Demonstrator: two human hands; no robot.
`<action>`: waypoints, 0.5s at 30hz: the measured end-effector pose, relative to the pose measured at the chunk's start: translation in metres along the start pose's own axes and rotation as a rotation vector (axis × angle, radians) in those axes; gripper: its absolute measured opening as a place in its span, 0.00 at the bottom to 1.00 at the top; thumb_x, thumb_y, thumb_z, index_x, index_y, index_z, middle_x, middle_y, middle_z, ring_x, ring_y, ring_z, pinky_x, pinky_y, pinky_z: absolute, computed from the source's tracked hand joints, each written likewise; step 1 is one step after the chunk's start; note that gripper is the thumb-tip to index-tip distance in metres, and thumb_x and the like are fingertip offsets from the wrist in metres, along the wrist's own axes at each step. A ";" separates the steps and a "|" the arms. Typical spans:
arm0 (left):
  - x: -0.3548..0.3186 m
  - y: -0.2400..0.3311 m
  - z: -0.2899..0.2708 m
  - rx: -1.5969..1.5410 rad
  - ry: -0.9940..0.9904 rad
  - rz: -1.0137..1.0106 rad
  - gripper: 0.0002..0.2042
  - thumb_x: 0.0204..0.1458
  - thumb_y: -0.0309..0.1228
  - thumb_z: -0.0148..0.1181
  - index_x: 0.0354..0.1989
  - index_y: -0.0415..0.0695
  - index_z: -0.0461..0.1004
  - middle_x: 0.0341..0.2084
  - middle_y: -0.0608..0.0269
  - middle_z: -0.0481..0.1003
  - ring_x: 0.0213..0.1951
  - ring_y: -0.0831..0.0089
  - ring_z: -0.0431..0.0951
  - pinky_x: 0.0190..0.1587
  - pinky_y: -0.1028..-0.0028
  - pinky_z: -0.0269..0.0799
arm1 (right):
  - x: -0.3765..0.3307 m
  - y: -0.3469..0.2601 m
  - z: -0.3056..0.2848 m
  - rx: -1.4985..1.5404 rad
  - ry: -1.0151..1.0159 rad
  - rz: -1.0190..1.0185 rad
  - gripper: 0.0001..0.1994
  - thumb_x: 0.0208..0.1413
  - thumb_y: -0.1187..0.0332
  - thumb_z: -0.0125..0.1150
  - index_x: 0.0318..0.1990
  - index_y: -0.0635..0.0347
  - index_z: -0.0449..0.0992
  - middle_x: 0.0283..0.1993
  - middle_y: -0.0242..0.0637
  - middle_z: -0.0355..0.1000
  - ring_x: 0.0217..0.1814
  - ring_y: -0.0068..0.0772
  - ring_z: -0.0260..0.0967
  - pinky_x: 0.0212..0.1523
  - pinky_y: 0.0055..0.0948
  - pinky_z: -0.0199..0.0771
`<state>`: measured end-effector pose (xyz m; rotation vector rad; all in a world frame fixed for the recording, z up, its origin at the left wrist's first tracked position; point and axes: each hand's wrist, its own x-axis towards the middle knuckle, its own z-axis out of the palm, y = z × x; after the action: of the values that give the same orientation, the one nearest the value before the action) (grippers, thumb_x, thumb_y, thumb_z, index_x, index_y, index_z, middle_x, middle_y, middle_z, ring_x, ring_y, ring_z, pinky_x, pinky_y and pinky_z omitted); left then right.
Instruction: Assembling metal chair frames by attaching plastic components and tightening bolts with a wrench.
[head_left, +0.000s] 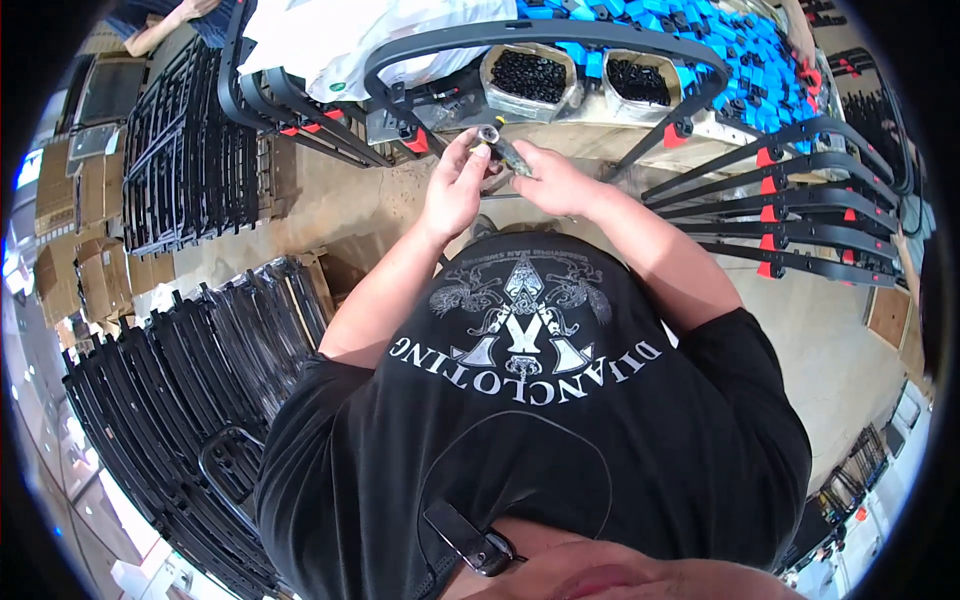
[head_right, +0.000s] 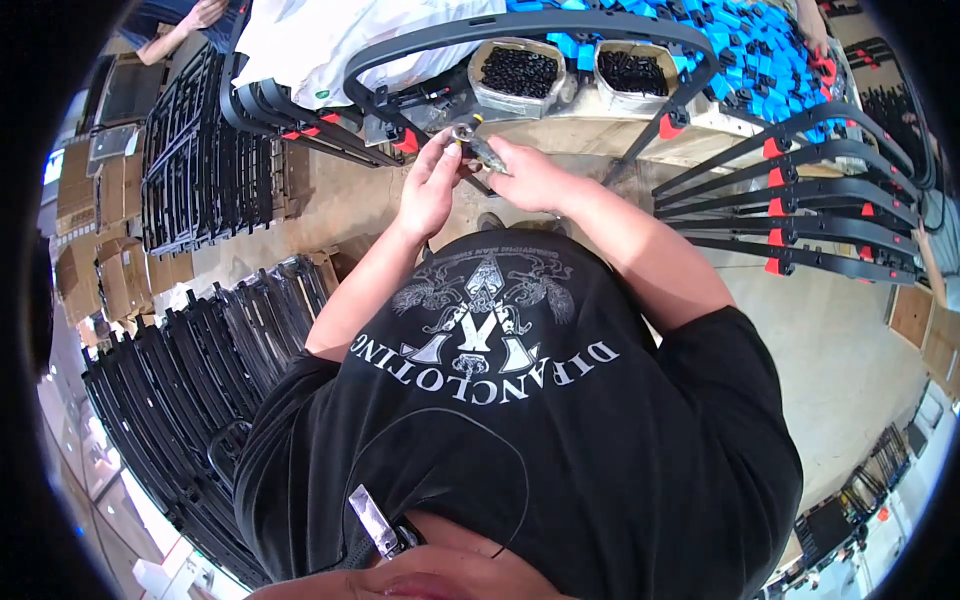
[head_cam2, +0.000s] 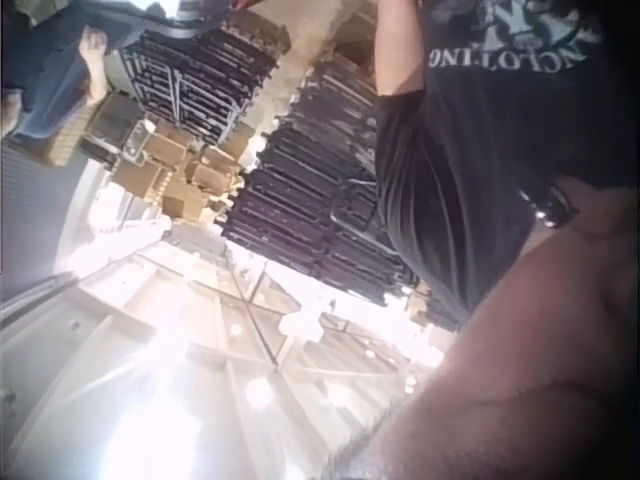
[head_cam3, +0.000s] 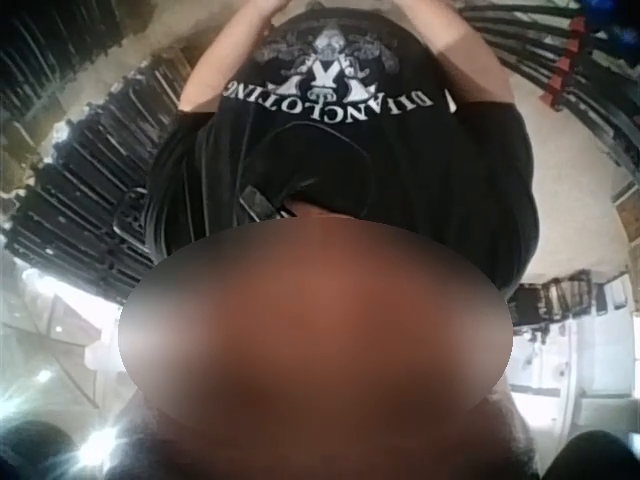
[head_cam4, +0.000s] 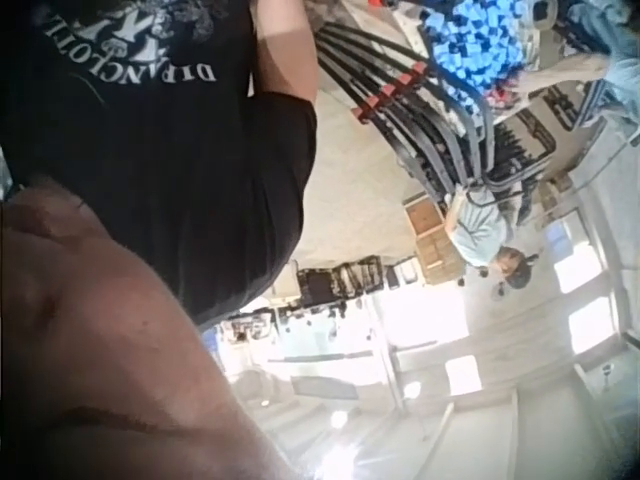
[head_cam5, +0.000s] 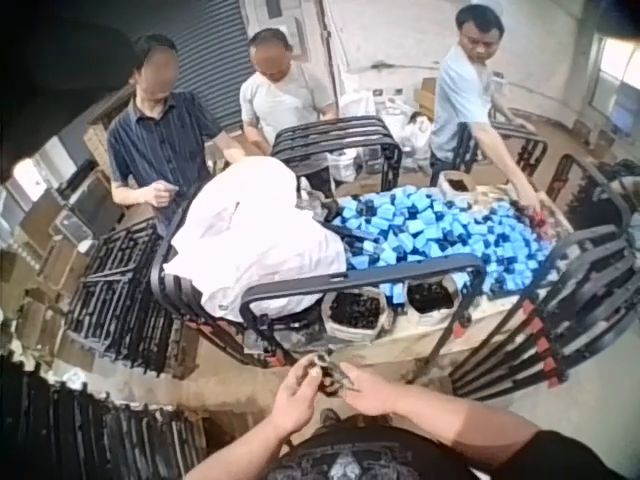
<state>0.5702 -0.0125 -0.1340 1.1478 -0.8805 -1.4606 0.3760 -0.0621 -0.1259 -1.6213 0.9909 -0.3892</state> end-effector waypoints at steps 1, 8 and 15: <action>0.000 -0.002 0.002 0.063 0.019 0.051 0.19 0.70 0.31 0.49 0.65 0.37 0.62 0.47 0.58 0.76 0.48 0.74 0.77 0.51 0.71 0.76 | 0.000 0.000 -0.002 -0.042 -0.048 -0.043 0.19 0.57 0.70 0.58 0.56 0.62 0.69 0.42 0.48 0.75 0.45 0.39 0.74 0.47 0.39 0.73; 0.001 0.000 -0.039 0.014 0.342 0.098 0.11 0.70 0.29 0.46 0.57 0.42 0.64 0.35 0.61 0.75 0.34 0.75 0.77 0.37 0.72 0.79 | -0.006 0.025 -0.006 0.036 0.098 0.053 0.14 0.60 0.63 0.56 0.48 0.61 0.75 0.38 0.48 0.77 0.40 0.41 0.75 0.44 0.39 0.74; 0.037 -0.030 -0.169 0.347 0.687 0.100 0.16 0.62 0.34 0.63 0.49 0.39 0.65 0.31 0.65 0.72 0.30 0.80 0.70 0.33 0.77 0.69 | -0.013 0.057 0.030 -0.061 0.164 0.281 0.14 0.61 0.59 0.59 0.44 0.61 0.77 0.34 0.44 0.76 0.38 0.36 0.74 0.43 0.35 0.72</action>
<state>0.7236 -0.0350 -0.2160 1.6946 -0.6924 -0.7471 0.3673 -0.0333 -0.1844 -1.4945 1.3469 -0.3046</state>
